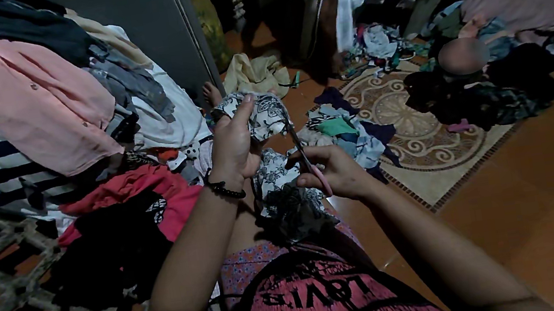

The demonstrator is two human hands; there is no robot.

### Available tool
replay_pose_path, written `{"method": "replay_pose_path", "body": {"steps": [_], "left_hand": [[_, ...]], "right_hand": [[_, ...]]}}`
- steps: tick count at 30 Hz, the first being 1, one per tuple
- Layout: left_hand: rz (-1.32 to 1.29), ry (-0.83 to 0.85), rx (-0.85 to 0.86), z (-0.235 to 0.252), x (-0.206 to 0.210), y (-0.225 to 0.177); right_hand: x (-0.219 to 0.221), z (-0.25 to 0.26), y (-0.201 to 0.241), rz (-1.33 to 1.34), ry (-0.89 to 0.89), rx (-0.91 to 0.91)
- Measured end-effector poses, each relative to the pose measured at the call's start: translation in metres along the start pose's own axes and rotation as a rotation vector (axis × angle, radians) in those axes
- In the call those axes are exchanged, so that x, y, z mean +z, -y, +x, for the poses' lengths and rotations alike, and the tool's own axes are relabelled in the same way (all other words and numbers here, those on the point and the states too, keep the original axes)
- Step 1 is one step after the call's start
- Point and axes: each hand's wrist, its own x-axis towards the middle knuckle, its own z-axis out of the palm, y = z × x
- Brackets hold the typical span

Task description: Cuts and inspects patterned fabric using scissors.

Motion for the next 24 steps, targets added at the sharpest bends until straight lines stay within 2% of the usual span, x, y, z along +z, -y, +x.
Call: {"method": "replay_pose_path", "body": {"steps": [4,10,16,24], "left_hand": [[0.079,-0.029,0.065,0.002,-0.005,-0.001],[0.284,-0.066,0.402,0.026,-0.019,-0.012],[0.393,-0.032,0.605,0.033,-0.021,-0.035],[0.486,0.000,0.571,0.031,-0.025,-0.054]], "right_hand": [[0.001,-0.002,-0.001,0.013,0.013,0.064],[-0.001,-0.007,0.003,0.072,0.066,0.106],[-0.007,0.001,0.015,0.031,0.117,0.058],[0.006,0.021,0.006,0.212,0.181,-0.115]]}}
